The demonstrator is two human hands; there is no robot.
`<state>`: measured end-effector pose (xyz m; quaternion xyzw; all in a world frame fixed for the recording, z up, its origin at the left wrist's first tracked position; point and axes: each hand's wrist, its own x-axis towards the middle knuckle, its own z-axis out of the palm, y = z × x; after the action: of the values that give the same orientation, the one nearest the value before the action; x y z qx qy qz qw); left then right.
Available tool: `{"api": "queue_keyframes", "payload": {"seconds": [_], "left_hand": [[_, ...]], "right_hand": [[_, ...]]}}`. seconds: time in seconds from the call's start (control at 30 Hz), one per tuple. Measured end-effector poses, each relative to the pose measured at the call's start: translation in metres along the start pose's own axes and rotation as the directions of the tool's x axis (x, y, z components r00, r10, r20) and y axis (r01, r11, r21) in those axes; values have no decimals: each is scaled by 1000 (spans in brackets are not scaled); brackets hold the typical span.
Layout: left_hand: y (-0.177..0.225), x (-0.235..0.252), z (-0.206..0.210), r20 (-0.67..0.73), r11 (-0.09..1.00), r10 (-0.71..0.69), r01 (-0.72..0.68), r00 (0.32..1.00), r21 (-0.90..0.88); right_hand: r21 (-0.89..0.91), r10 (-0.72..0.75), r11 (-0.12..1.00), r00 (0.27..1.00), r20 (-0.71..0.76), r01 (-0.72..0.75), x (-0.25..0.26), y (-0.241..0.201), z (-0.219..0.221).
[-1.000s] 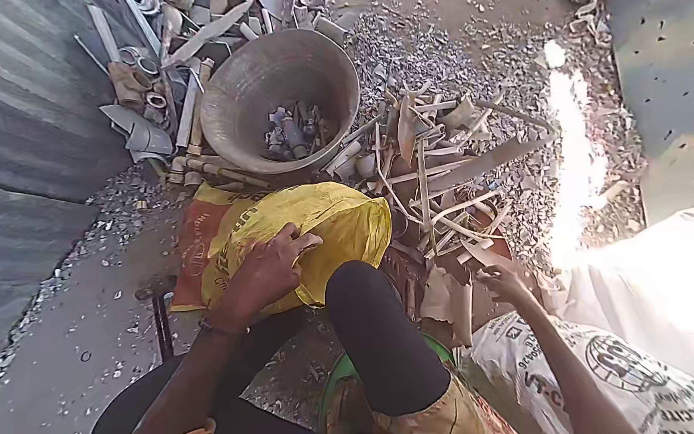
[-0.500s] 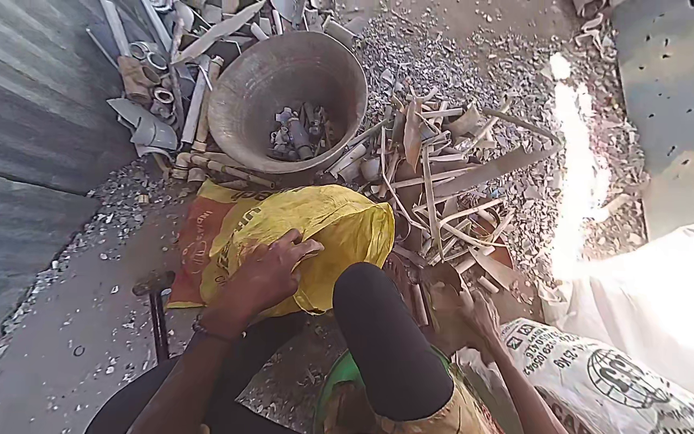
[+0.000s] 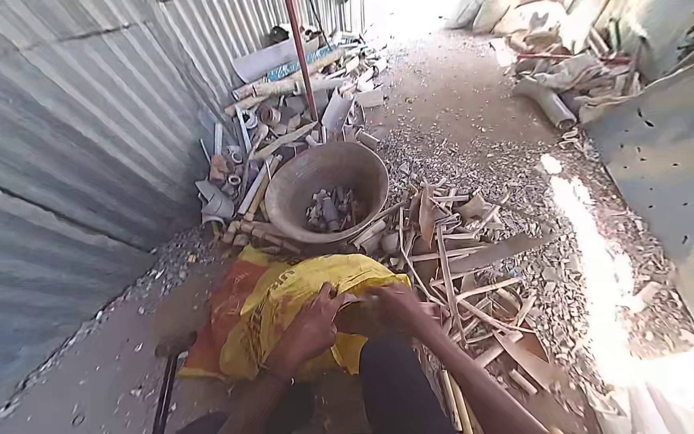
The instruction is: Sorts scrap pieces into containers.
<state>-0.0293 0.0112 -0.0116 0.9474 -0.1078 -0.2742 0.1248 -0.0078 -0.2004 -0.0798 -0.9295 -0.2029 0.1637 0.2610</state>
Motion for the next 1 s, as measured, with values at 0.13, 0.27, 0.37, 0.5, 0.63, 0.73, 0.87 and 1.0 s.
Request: {"api": "queue_keyframes", "payload": {"seconds": [0.13, 0.27, 0.37, 0.5, 0.63, 0.73, 0.87, 1.0], "left_hand": [[6, 2, -14, -72, 993, -120, 121, 990, 9], [2, 0, -9, -140, 993, -108, 114, 984, 38], [-10, -9, 13, -258, 997, 30, -10, 966, 80], [-17, -27, 36, -428, 986, 149, -101, 891, 134], [-19, -25, 48, -416, 984, 173, -137, 893, 116], [-15, -13, 51, -370, 984, 172, -141, 913, 110], [-11, 0, 52, -343, 983, 168, -132, 924, 126], [-8, 10, 48, -324, 985, 157, -126, 933, 115]], "right_hand": [[285, -158, 945, 987, -26, 159, 59, -35, 14], [352, 96, 936, 982, -161, -33, 28, 39, 33], [361, 440, 862, 880, -180, -357, -33, 121, 76], [429, 854, 486, 519, -45, -762, -109, 205, 119], [399, 956, 278, 290, -31, -874, -130, 253, 128], [320, 902, 431, 393, -179, -844, -103, 266, 117], [362, 777, 629, 546, -313, -688, -53, 280, 101], [236, 684, 718, 726, -66, -655, -16, 278, 100]]}}
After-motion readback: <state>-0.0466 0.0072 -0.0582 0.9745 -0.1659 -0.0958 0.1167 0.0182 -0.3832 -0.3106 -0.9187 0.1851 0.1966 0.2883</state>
